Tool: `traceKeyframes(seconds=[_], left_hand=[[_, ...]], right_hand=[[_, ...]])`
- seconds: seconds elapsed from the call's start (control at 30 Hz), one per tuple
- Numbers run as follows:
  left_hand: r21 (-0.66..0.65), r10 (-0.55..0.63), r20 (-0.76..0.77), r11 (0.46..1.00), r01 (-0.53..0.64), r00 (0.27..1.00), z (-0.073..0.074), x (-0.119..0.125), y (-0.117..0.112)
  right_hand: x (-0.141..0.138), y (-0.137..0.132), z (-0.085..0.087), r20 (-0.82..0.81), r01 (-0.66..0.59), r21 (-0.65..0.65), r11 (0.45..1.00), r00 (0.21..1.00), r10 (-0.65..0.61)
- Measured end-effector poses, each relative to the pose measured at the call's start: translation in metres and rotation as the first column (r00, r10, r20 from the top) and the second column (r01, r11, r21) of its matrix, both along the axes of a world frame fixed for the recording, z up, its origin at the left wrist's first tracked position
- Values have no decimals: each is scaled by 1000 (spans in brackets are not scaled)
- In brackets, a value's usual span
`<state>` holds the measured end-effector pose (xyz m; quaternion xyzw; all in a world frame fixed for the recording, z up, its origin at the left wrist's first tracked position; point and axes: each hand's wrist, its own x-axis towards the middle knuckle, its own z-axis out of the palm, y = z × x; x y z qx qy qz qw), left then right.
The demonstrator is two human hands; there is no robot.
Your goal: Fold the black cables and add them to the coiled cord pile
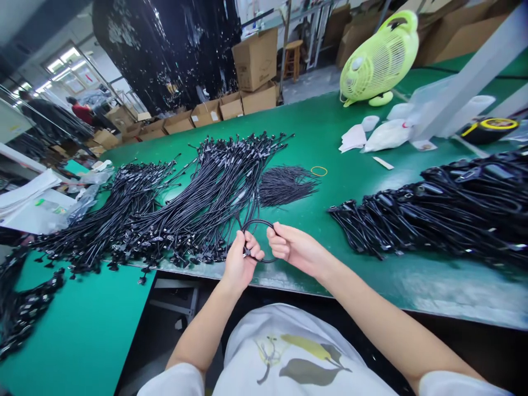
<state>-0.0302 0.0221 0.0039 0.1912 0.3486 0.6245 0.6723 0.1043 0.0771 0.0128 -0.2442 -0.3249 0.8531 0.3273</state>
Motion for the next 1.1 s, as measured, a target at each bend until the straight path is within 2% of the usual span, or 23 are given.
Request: traceKeyframes(seconds=[0.03, 0.1, 0.17, 0.23, 0.3, 0.4, 0.47, 0.57, 0.63, 0.73, 0.8, 0.83, 0.87, 1.0, 1.1], left_hand=[[8, -17, -64, 1000, 18, 998, -1, -1, -1], [43, -71, -267, 995, 86, 961, -3, -3, -5], [67, -125, -495, 981, 181, 860, -4, -6, -10], [42, -206, -647, 952, 304, 734, -1, -10, -16], [-11, -316, -708, 899, 437, 632, 4, -13, -22], [-38, -424, -717, 816, 577, 553, 4, -15, -28], [-17, -436, -686, 810, 586, 582, -3, -13, -32], [-19, -462, -544, 841, 540, 701, -16, -8, -35], [-55, -538, -439, 816, 576, 720, -20, -5, -36], [-92, -646, -390, 737, 670, 656, -15, -6, -33], [-96, -663, -390, 719, 688, 639, -10, -7, -31], [-98, -665, -379, 720, 687, 643, -8, -7, -30], [-106, -669, -349, 724, 681, 657, -6, -6, -30], [-165, -675, -100, 736, 656, 731, -5, 1, -30], [-221, -654, 99, 721, 657, 750, -4, 6, -32]], right_hand=[[1, -1, 2, -26, -24, -29, 999, 999, 23], [-1, -7, 6, -35, 75, 8, 997, 997, -75], [-6, -18, 8, -10, 183, 169, 969, 983, -184], [-13, -31, 9, 50, 193, 358, 913, 973, -225], [-18, -41, 8, 131, 161, 443, 882, 962, -241], [-22, -46, 8, 138, 219, 376, 900, 948, -288], [-23, -44, 8, 83, 270, 353, 896, 945, -317], [-24, -40, 8, 29, 320, 401, 858, 932, -361], [-23, -38, 8, 33, 309, 408, 859, 935, -352], [-16, -32, 7, 98, 159, 325, 932, 975, -201], [-11, -27, 6, 119, 17, 198, 980, 992, -41], [-10, -24, 6, 104, -17, 134, 991, 995, 3], [-9, -22, 6, 76, -10, 81, 997, 997, 3], [-11, -18, 5, -44, 167, -24, 986, 985, -168], [-10, -17, 5, -88, 155, -36, 987, 984, -157]])
